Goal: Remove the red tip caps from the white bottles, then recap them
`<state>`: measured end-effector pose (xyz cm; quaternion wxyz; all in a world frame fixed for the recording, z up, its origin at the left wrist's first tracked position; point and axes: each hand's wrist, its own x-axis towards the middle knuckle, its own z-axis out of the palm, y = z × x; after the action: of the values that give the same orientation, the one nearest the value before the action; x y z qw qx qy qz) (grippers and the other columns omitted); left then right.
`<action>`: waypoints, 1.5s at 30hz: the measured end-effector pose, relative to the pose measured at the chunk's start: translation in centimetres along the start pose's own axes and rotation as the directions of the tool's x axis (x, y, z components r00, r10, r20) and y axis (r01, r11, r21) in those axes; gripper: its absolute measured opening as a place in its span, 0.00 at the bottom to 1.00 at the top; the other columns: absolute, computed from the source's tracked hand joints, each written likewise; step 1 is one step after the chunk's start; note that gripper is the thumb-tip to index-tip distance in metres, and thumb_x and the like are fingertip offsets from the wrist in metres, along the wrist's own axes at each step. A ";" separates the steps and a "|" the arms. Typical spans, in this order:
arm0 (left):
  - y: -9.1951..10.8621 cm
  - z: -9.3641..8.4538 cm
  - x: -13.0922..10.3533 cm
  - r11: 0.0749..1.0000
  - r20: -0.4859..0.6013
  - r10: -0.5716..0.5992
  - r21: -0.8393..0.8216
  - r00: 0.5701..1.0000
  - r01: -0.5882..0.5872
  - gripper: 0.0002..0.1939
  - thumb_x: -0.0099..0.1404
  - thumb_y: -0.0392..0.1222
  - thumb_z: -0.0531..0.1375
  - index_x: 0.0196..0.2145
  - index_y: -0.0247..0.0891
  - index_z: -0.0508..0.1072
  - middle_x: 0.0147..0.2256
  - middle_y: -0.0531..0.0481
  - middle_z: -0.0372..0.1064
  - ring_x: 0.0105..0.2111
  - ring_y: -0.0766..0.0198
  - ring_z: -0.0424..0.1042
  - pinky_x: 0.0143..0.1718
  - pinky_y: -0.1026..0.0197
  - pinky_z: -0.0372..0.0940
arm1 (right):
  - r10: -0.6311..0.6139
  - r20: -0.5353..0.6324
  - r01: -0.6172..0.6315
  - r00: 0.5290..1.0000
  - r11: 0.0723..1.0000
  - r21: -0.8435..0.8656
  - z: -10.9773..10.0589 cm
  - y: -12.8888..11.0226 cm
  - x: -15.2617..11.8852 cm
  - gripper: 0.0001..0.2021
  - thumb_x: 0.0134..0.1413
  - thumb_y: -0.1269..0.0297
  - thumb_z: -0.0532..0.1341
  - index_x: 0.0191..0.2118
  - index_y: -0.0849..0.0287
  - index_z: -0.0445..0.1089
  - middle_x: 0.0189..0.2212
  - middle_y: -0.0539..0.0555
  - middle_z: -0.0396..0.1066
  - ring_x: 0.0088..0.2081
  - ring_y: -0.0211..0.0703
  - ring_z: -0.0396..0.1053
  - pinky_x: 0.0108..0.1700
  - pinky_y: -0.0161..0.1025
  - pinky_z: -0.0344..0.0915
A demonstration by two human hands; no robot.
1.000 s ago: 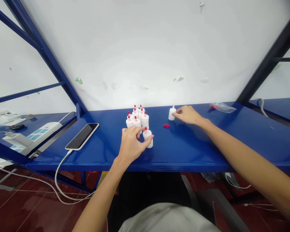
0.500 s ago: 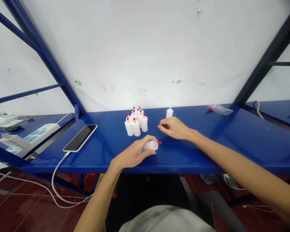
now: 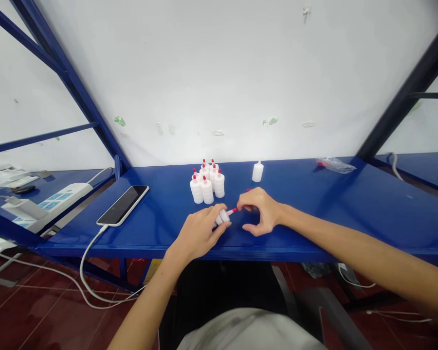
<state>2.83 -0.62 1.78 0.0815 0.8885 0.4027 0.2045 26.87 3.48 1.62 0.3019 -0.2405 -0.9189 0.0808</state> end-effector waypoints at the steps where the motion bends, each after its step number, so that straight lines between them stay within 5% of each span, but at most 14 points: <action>1: -0.1 0.2 0.0 1.000 -0.016 -0.003 0.022 1.000 0.003 0.17 0.73 0.51 0.50 0.55 0.45 0.64 0.48 0.48 0.73 0.45 0.55 0.74 0.43 0.57 0.65 | -0.024 -0.006 0.023 1.000 0.998 -0.050 0.3 0.0 0.0 0.13 0.44 0.53 0.61 0.30 0.57 0.64 0.21 0.46 0.60 0.22 0.35 0.55 0.28 0.35 0.54; 8: -0.7 1.2 -0.1 0.998 -0.070 0.017 0.060 0.997 -0.013 0.16 0.72 0.49 0.52 0.54 0.43 0.65 0.49 0.48 0.73 0.47 0.56 0.74 0.47 0.57 0.66 | 0.013 0.100 0.011 0.995 0.971 -0.238 0.6 -1.0 0.8 0.16 0.67 0.54 0.51 0.36 0.60 0.66 0.33 0.53 0.66 0.28 0.36 0.60 0.31 0.35 0.54; 14: 0.1 1.3 0.0 0.973 -0.091 -0.075 0.212 0.993 0.093 0.14 0.69 0.48 0.54 0.50 0.44 0.67 0.42 0.50 0.75 0.42 0.56 0.75 0.39 0.60 0.65 | 0.063 0.226 0.026 0.972 0.929 -0.369 0.6 -1.5 0.9 0.13 0.68 0.63 0.48 0.40 0.61 0.68 0.32 0.54 0.72 0.26 0.38 0.63 0.33 0.38 0.53; 22: 1.3 1.7 0.1 0.916 -0.092 -0.149 0.363 0.985 0.173 0.14 0.71 0.51 0.52 0.48 0.43 0.68 0.35 0.50 0.75 0.35 0.55 0.76 0.27 0.61 0.57 | 0.211 0.367 0.015 0.906 0.850 -0.526 1.4 -2.4 1.4 0.12 0.68 0.63 0.47 0.44 0.63 0.65 0.31 0.55 0.75 0.26 0.42 0.68 0.27 0.40 0.43; 29: 2.3 1.9 0.3 0.887 -0.111 -0.228 0.385 0.967 0.254 0.15 0.70 0.48 0.53 0.52 0.45 0.67 0.36 0.51 0.75 0.35 0.56 0.76 0.25 0.62 0.54 | 0.361 0.292 -0.091 0.886 0.751 -0.654 1.9 -3.5 2.3 0.14 0.68 0.59 0.48 0.43 0.63 0.65 0.34 0.58 0.75 0.29 0.49 0.74 0.25 0.41 0.39; 39: 2.3 2.0 0.6 0.902 -0.166 -0.240 0.325 0.956 0.283 0.16 0.71 0.50 0.51 0.53 0.47 0.66 0.38 0.52 0.76 0.33 0.58 0.76 0.25 0.62 0.54 | 0.426 0.268 -0.166 0.864 0.744 -0.647 1.4 -3.1 3.0 0.14 0.67 0.60 0.48 0.47 0.64 0.65 0.39 0.61 0.76 0.35 0.54 0.75 0.29 0.41 0.53; 41: 2.2 2.1 0.4 0.892 -0.186 -0.260 0.328 0.947 0.310 0.15 0.72 0.52 0.51 0.50 0.46 0.68 0.37 0.52 0.76 0.31 0.58 0.76 0.25 0.63 0.52 | 0.526 0.171 -0.292 0.833 0.682 -0.671 -0.2 -1.7 2.6 0.13 0.66 0.63 0.48 0.46 0.64 0.65 0.39 0.63 0.76 0.35 0.55 0.75 0.30 0.41 0.54; 43: 2.0 2.2 0.2 0.887 -0.205 -0.274 0.323 0.940 0.329 0.15 0.72 0.53 0.50 0.48 0.46 0.69 0.35 0.52 0.76 0.31 0.58 0.76 0.24 0.63 0.52 | 0.656 -0.005 -0.494 0.755 0.564 -0.662 -2.5 0.5 1.7 0.13 0.64 0.65 0.48 0.45 0.65 0.66 0.35 0.64 0.76 0.33 0.54 0.74 0.29 0.41 0.55; 45: 1.8 2.3 0.0 0.903 -0.212 -0.250 0.302 0.945 0.307 0.15 0.71 0.53 0.50 0.48 0.46 0.68 0.36 0.52 0.77 0.31 0.58 0.76 0.25 0.63 0.52 | 0.595 -0.189 -0.572 0.781 0.561 -0.598 -4.8 2.8 0.5 0.15 0.65 0.66 0.45 0.47 0.65 0.65 0.36 0.63 0.75 0.34 0.53 0.72 0.33 0.41 0.57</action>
<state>5.08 -1.78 0.30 -0.0747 0.8020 0.5598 0.1943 30.47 6.20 4.92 0.1444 -0.6150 -0.7642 -0.1299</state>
